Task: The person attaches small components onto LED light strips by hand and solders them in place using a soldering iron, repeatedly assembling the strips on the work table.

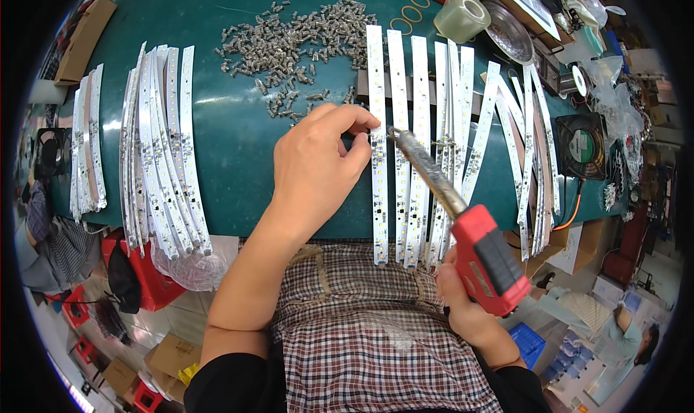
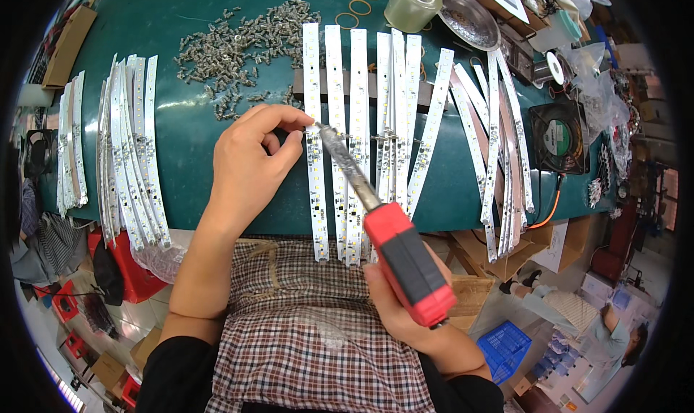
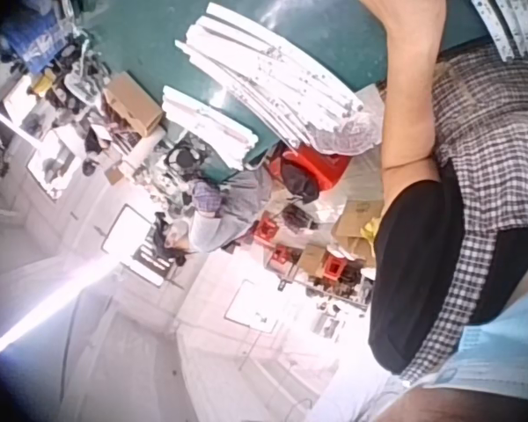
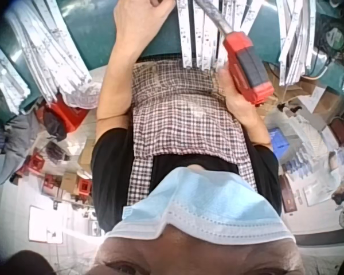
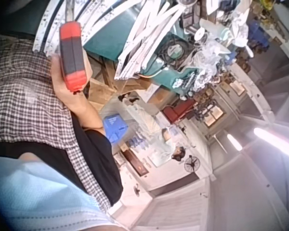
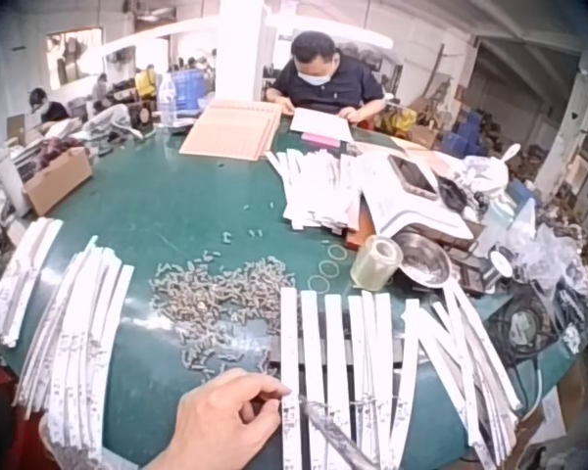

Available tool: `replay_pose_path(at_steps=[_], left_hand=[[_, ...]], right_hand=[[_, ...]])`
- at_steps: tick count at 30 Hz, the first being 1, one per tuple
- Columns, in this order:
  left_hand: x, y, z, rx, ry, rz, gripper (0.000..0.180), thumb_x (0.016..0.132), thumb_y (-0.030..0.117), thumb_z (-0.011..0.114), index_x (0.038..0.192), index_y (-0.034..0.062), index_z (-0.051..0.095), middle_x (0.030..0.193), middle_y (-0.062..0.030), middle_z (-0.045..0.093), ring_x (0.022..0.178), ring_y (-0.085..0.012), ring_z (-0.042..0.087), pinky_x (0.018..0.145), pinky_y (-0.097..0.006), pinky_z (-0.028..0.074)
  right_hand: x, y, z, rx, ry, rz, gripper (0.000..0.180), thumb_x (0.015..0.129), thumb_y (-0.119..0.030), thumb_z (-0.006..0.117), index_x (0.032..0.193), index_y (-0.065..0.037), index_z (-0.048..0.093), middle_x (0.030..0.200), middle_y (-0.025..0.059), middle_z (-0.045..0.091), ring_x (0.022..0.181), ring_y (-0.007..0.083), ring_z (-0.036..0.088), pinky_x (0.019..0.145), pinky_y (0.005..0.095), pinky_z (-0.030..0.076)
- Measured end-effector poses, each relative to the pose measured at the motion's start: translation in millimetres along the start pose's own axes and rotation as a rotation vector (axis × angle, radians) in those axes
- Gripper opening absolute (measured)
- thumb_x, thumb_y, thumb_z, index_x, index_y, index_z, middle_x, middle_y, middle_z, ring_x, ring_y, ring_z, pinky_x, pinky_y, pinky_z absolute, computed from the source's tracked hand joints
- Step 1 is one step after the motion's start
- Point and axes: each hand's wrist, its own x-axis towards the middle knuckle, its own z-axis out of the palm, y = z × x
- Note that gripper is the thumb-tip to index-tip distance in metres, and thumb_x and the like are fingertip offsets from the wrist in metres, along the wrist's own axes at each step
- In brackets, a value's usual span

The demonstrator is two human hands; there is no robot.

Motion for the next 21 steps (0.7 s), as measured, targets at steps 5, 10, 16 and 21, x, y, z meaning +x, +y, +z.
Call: replay_pose_path(at_steps=[5,10,16,21], left_hand=[[3,5,4,-0.042,-0.029,0.027,0.018,0.079,0.001,0.065,0.095,0.0062,0.071,0.087,-0.0014,0.066,0.055,-0.0069,0.05,0.055,-0.022,0.042],[0,5,-2,-0.046,-0.026,-0.073,0.019,0.078,0.005,0.067,0.097,0.008,0.069,0.091,-0.0045,0.066,0.062,-0.0123,0.063,0.059,-0.026,0.049],[-3,16,3,-0.167,-0.127,-0.081,0.036,0.075,-0.001,0.071,0.111,0.0018,0.064,0.11,-0.0085,0.06,0.071,-0.0131,0.068,0.062,-0.023,0.052],[-10,16,6,-0.248,-0.151,-0.097,0.045,0.075,-0.007,0.071,0.119,-0.0023,0.059,0.117,-0.0113,0.053,0.075,-0.0146,0.068,0.062,-0.021,0.053]], right_hand=[[-5,0,-8,0.155,0.33,-0.134,0.013,0.092,-0.011,0.056,0.095,-0.002,0.048,0.08,0.0076,0.053,0.05,0.0067,0.047,0.047,0.021,0.038],[15,-15,-50,0.183,0.791,-0.114,0.014,0.092,-0.005,0.055,0.105,0.001,0.052,0.085,0.0052,0.053,0.051,0.0043,0.044,0.047,0.0206,0.036],[54,43,-91,-0.588,0.895,-0.268,0.045,0.077,-0.002,0.074,0.116,-0.002,0.051,0.1,0.0108,0.058,0.082,0.0236,0.06,0.07,0.0329,0.048],[88,49,-78,-0.829,0.796,-0.083,0.053,0.068,-0.003,0.076,0.112,-0.004,0.047,0.105,0.0155,0.051,0.087,0.0399,0.06,0.07,0.0457,0.049]])
